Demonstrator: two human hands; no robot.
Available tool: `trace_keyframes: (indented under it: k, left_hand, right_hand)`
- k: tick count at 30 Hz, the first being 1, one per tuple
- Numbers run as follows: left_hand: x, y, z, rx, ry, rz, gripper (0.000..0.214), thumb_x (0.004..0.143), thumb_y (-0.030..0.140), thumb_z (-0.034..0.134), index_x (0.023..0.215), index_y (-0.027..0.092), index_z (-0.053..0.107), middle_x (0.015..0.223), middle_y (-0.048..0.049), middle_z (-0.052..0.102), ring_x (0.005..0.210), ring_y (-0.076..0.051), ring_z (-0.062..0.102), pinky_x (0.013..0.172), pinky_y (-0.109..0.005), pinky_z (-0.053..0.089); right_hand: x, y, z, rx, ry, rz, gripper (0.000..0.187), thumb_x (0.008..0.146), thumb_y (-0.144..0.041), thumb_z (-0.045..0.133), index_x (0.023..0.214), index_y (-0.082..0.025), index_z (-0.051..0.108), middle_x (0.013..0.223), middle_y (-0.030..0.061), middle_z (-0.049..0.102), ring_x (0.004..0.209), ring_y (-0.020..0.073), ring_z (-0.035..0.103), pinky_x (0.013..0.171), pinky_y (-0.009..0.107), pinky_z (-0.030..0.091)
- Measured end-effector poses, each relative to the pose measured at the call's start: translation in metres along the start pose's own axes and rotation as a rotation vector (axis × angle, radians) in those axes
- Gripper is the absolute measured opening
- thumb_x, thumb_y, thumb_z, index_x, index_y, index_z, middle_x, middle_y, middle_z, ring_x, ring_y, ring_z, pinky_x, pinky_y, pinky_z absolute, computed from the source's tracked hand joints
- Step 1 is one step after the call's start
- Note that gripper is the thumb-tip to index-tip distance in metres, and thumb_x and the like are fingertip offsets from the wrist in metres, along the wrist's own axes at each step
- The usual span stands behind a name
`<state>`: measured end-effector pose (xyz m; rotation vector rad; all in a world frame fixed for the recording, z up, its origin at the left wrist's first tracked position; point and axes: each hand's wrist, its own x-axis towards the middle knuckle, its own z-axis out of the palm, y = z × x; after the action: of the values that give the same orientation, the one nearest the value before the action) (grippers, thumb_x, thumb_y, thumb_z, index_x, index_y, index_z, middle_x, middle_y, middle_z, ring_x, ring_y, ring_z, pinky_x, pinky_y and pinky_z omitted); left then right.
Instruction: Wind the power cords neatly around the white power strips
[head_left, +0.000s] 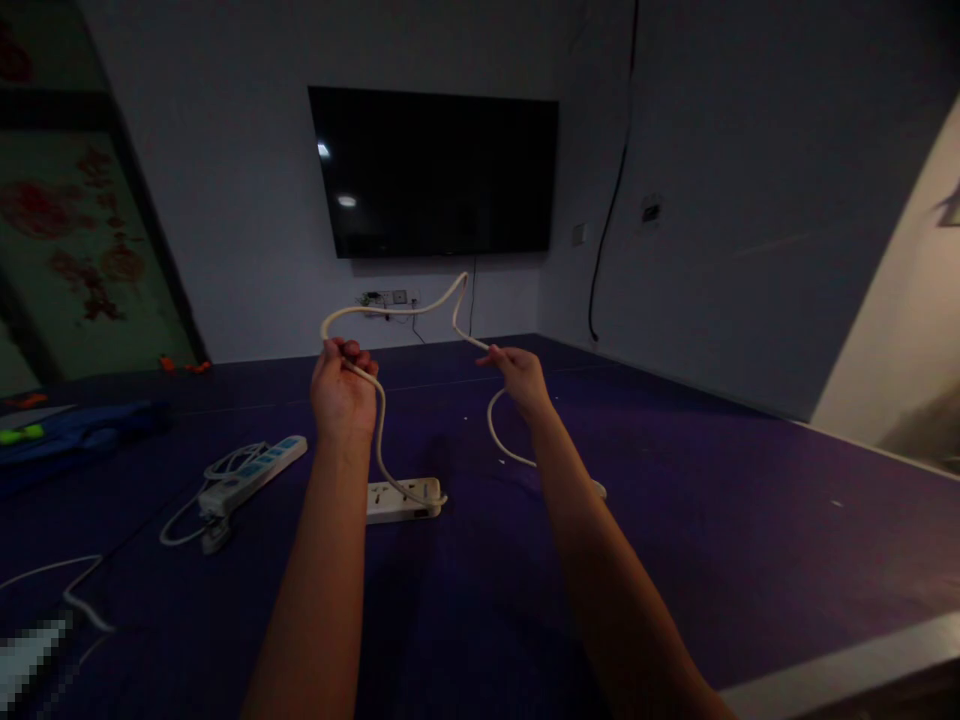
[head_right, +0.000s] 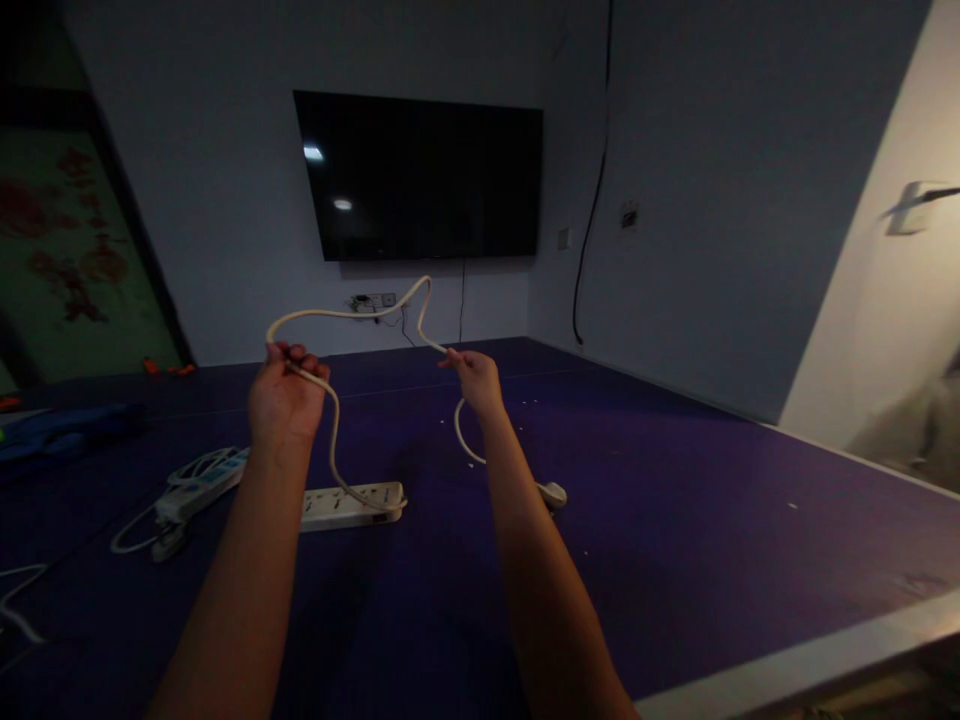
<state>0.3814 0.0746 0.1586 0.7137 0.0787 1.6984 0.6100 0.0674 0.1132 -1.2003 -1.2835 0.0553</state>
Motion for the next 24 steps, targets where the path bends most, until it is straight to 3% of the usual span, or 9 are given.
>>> trace_keyframes:
  k: [3,8,14,17,19,22,24]
  left_hand:
    - [-0.008,-0.01,0.005,0.116,-0.164,-0.057,0.028,0.092,0.025,0.05,0.065,0.017,0.052,0.049,0.0054,0.04,0.041,-0.006,0.034,0.045,-0.018,0.031]
    - [-0.017,-0.032,0.004,0.409,-0.381,-0.097,0.027,0.09,0.029,0.052,0.066,0.016,0.058,0.052,0.0031,0.043,0.045,-0.007,0.036,0.047,-0.018,0.03]
    - [-0.023,-0.048,0.002,0.843,-0.394,-0.045,0.028,0.09,0.037,0.05,0.081,0.016,0.065,0.074,-0.0017,0.057,0.058,-0.009,0.045,0.056,-0.021,0.036]
    - [-0.023,-0.051,0.0,1.078,-0.376,0.046,0.027,0.082,0.037,0.063,0.097,0.016,0.066,0.09,-0.0061,0.063,0.074,-0.014,0.054,0.068,-0.026,0.042]
    - [-0.022,-0.051,-0.002,1.2,-0.341,0.11,0.043,0.069,0.034,0.075,0.106,0.014,0.064,0.098,-0.0091,0.064,0.083,-0.018,0.057,0.074,-0.03,0.043]
    - [-0.019,-0.048,-0.006,1.293,-0.332,0.051,0.057,0.054,0.028,0.084,0.105,0.012,0.064,0.092,-0.0102,0.067,0.081,-0.02,0.06,0.071,-0.031,0.045]
    - [-0.019,-0.045,-0.007,1.296,-0.376,-0.031,0.038,0.058,0.03,0.082,0.088,0.012,0.068,0.074,-0.0061,0.066,0.068,-0.017,0.059,0.063,-0.028,0.043]
  right_hand:
    - [0.001,-0.023,0.009,0.405,0.055,0.045,0.054,0.083,-0.068,0.041,0.077,-0.019,0.062,0.089,0.0118,0.072,0.093,0.022,0.066,0.084,0.036,0.046]
    - [0.0,-0.04,0.011,0.692,-0.008,0.142,0.048,0.086,-0.066,0.035,0.09,-0.023,0.056,0.109,0.0105,0.069,0.108,0.0218,0.061,0.082,0.036,0.046]
    - [0.002,-0.031,0.012,0.738,-0.011,0.084,0.045,0.085,-0.064,0.035,0.1,-0.028,0.057,0.122,0.0075,0.064,0.12,0.0233,0.053,0.09,0.043,0.042]
    - [0.003,-0.028,0.014,0.822,0.039,0.08,0.041,0.087,-0.059,0.037,0.102,-0.027,0.058,0.126,0.0072,0.061,0.121,0.0216,0.053,0.091,0.041,0.042]
    - [0.004,-0.029,0.013,0.821,0.06,0.033,0.042,0.088,-0.058,0.036,0.106,-0.027,0.058,0.127,0.0074,0.06,0.122,0.0215,0.052,0.091,0.04,0.041]
    - [0.004,-0.035,0.008,0.66,0.049,-0.067,0.051,0.089,-0.063,0.027,0.116,-0.031,0.056,0.129,0.0059,0.058,0.126,0.0226,0.048,0.093,0.043,0.04]
    - [0.004,-0.04,0.003,0.513,0.013,-0.096,0.053,0.09,-0.064,0.025,0.125,-0.035,0.051,0.133,0.0038,0.056,0.129,0.0238,0.044,0.095,0.044,0.039]
